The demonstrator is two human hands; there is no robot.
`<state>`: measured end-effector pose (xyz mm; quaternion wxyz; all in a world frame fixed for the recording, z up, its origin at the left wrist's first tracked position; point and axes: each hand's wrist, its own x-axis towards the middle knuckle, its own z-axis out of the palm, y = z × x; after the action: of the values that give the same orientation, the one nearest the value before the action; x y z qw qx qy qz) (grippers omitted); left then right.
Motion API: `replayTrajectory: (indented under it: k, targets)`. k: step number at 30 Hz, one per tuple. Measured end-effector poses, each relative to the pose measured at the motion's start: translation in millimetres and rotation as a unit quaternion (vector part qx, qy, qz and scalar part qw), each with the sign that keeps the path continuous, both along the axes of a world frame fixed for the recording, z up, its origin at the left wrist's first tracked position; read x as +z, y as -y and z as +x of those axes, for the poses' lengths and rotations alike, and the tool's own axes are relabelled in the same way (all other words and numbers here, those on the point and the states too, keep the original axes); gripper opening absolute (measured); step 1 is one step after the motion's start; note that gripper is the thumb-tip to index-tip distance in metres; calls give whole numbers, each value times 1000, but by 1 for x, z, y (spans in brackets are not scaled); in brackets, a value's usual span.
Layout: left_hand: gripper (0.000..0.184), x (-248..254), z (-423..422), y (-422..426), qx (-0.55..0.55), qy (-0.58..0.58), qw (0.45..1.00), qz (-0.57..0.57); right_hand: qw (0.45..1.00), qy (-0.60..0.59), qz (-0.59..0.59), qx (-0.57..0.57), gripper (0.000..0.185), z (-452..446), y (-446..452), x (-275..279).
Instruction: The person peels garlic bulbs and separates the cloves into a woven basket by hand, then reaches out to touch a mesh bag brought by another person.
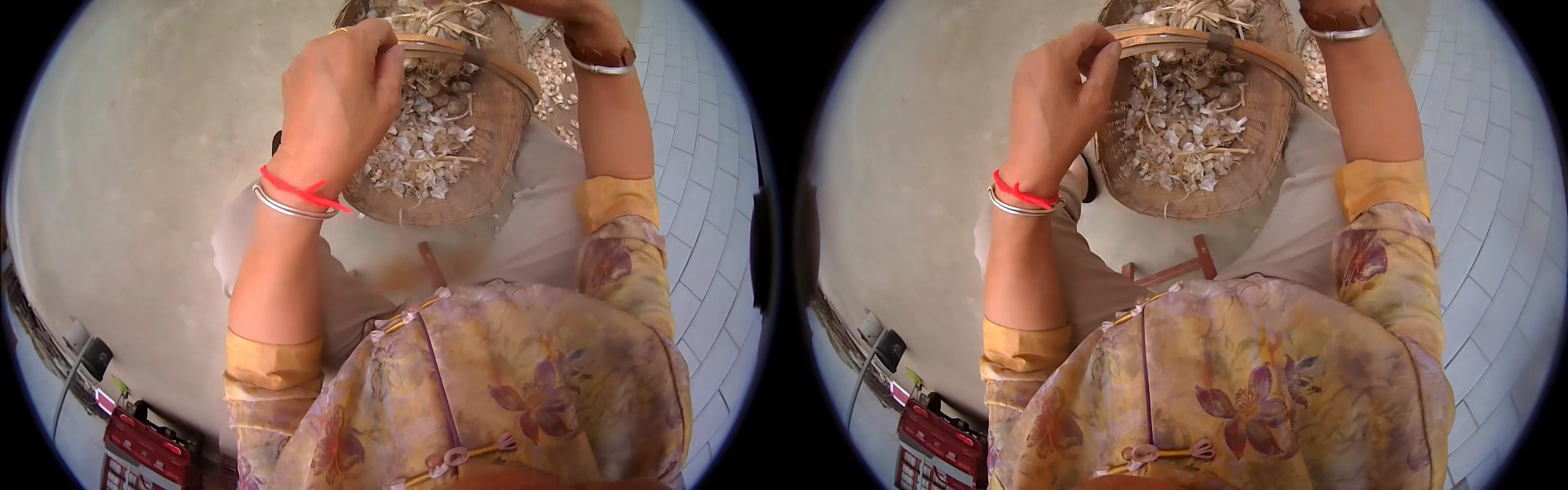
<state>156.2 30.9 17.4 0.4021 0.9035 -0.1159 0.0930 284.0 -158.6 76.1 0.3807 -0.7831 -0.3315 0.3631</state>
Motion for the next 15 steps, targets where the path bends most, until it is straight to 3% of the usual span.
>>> replayTrajectory:
  k: [1, 2, 4, 6, 8, 10, 12, 14, 15]
  targets:
    - [12, 1, 0, -1, 3, 6, 1000, -2, 997, -46, -8, 54, 26, -18, -9, 10]
    - [13, 2, -1, -2, 5, 12, 1000, -3, 986, -48, 85, 138, 15, -43, -13, -15]
    - [14, 6, -4, -5, 10, 14, 1000, 1, 931, -143, 4, 336, 22, -76, -27, -42]
    - [17, 11, -7, -6, 17, 14, 1000, 7, 909, -219, -91, 343, 21, -114, -23, -106]
    - [16, 18, -12, -6, 19, -22, 999, -25, 907, -85, -220, 350, 21, -131, -2, -175]
    - [16, 11, -15, -10, 16, -9, 1000, 0, 894, 35, -373, 244, 19, -129, 26, -245]
    - [16, 8, -14, -13, 14, 10, 999, 28, 866, 132, -454, 165, 22, -109, 58, -296]
    - [15, 8, -17, -17, 16, 13, 1000, 22, 882, 152, -445, 26, 23, -96, 77, -317]
    - [15, 10, -19, -16, 19, 6, 999, 26, 885, 147, -441, 31, 23, -95, 90, -338]
